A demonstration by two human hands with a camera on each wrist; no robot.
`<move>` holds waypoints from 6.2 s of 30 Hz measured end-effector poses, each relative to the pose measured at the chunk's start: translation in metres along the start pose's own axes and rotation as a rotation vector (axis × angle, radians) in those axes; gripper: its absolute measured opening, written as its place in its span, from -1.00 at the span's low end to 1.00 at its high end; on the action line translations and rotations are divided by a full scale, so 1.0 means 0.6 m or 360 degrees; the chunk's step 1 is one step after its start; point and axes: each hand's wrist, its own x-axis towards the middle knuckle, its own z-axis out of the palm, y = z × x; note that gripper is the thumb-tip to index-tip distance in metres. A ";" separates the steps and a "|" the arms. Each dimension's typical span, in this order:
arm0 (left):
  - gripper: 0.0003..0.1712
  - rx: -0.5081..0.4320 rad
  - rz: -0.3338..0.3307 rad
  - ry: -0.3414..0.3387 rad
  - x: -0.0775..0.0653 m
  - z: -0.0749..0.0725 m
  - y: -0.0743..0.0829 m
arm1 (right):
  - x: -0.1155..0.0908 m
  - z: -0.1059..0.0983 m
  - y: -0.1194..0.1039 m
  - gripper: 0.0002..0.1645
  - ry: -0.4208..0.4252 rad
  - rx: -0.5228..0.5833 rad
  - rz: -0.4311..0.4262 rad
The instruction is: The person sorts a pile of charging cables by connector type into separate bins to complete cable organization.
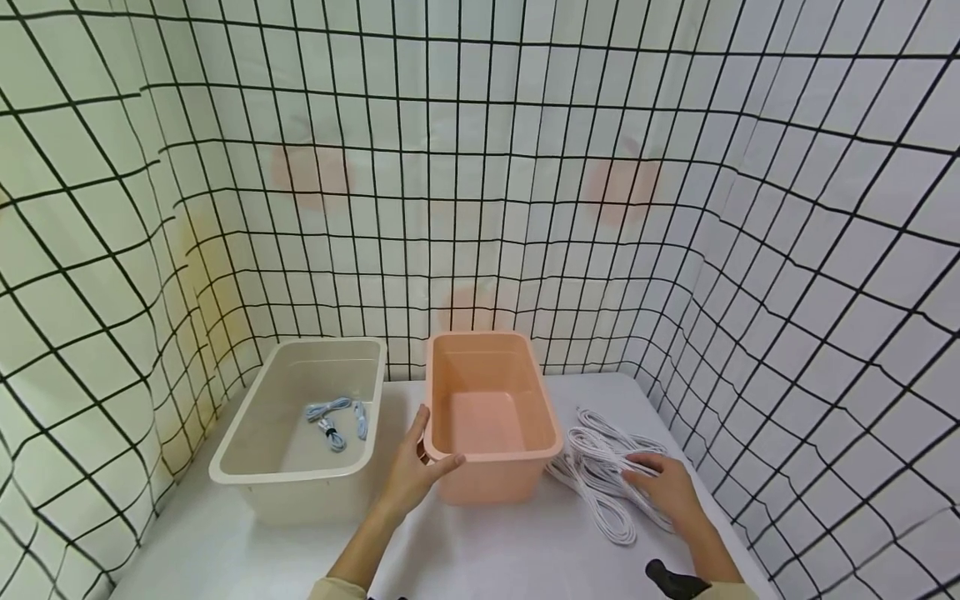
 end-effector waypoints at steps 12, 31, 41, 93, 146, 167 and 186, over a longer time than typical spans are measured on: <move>0.31 0.0013 -0.0001 0.0004 0.000 0.002 -0.003 | 0.012 -0.023 -0.048 -0.31 0.0050 0.0026 -0.0150; 0.32 -0.0011 0.0022 -0.0005 -0.003 0.000 -0.002 | 0.049 -0.034 -0.164 -0.30 0.0092 0.0082 -0.0247; 0.32 -0.0001 0.0009 0.0008 -0.002 -0.001 0.001 | 0.075 -0.011 -0.203 -0.42 0.0072 0.0125 -0.0354; 0.29 -0.0029 0.0026 -0.0022 -0.004 -0.002 0.001 | 0.151 0.170 -0.370 -0.41 -0.0434 0.0135 -0.0536; 0.31 -0.0061 0.0035 0.0003 -0.003 -0.001 -0.006 | 0.108 0.074 -0.277 -0.46 -0.0276 0.0104 -0.0417; 0.31 -0.0022 0.0010 -0.0011 -0.005 0.001 -0.005 | 0.055 0.038 -0.181 -0.50 -0.0116 0.0219 -0.0436; 0.29 0.0006 0.0034 0.0013 -0.003 -0.001 -0.009 | 0.005 0.058 -0.072 -0.54 0.0064 0.0237 -0.0314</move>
